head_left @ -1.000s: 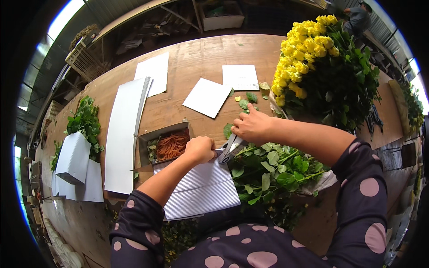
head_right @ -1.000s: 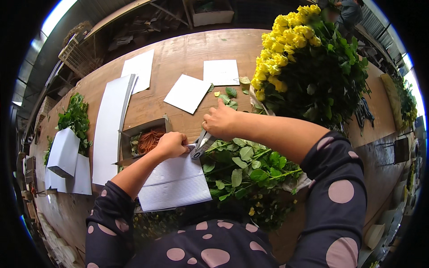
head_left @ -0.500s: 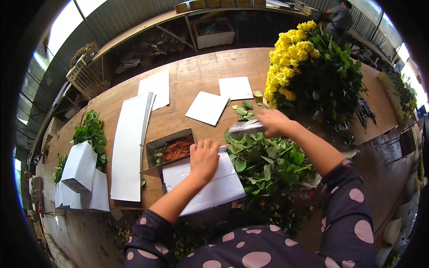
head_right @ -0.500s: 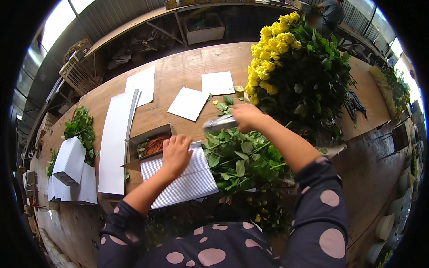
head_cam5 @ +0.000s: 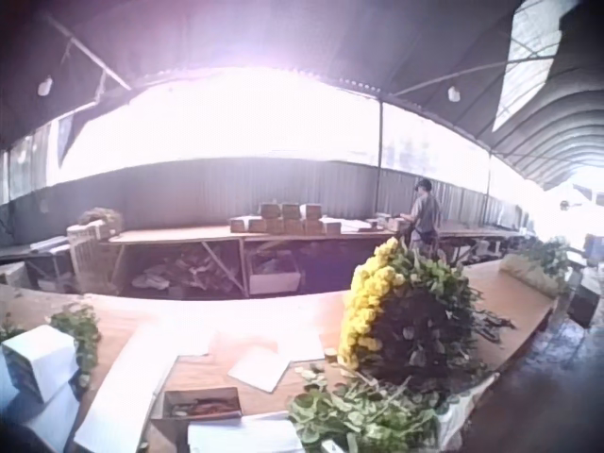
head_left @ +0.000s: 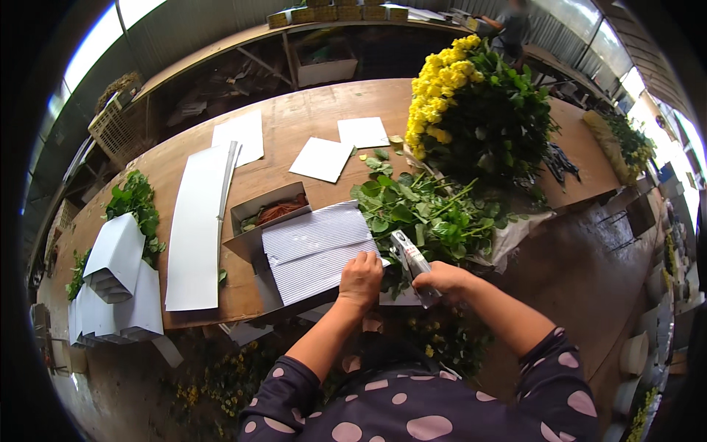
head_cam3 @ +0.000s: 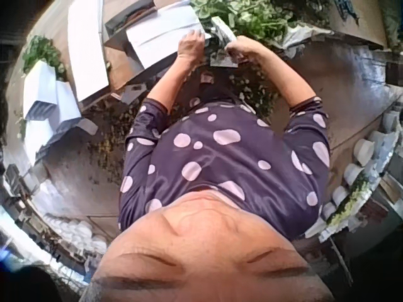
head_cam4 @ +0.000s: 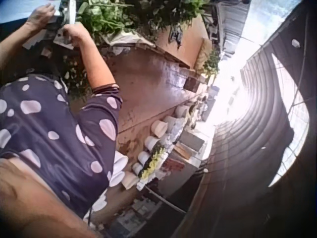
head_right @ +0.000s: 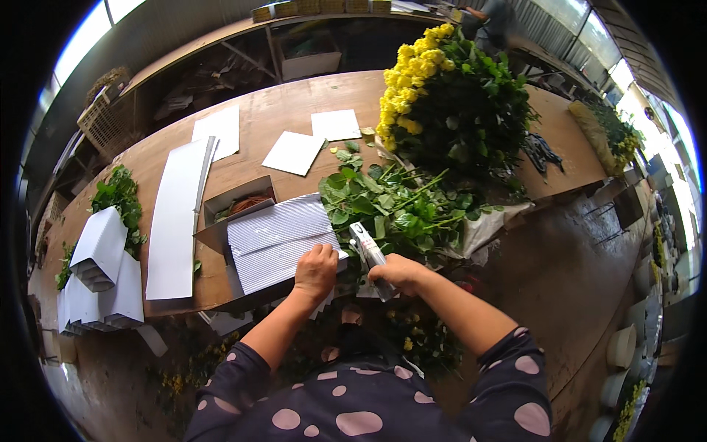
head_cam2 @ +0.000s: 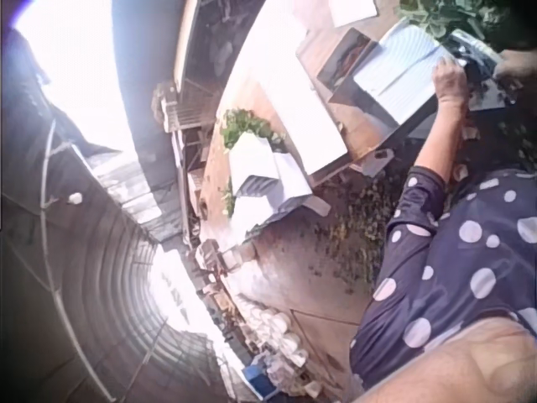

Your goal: The person arranges yellow roses and green leaves into a white rectangular box. They fold white paper, place it inside the box, and then insert the flowers and leaves, adjusting them by hand.

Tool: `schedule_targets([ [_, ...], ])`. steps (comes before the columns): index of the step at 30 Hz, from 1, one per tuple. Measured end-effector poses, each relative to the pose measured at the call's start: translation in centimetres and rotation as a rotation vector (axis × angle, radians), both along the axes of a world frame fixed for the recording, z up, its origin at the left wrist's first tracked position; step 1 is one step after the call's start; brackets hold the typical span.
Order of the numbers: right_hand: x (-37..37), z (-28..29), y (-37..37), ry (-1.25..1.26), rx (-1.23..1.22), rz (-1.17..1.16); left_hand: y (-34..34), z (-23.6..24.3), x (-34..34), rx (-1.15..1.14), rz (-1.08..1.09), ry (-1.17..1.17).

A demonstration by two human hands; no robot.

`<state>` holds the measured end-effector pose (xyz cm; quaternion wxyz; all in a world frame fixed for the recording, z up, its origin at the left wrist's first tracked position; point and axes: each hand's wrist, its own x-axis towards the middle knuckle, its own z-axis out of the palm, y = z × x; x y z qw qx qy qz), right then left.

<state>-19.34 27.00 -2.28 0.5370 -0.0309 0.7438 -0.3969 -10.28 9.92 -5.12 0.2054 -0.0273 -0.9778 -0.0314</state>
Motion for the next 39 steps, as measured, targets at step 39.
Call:
schedule_targets([
  [39,-21.3,-11.4,-27.1,1.247,-0.044,0.932,-24.6,-1.8,-10.4,-0.162,0.359,-0.801],
])
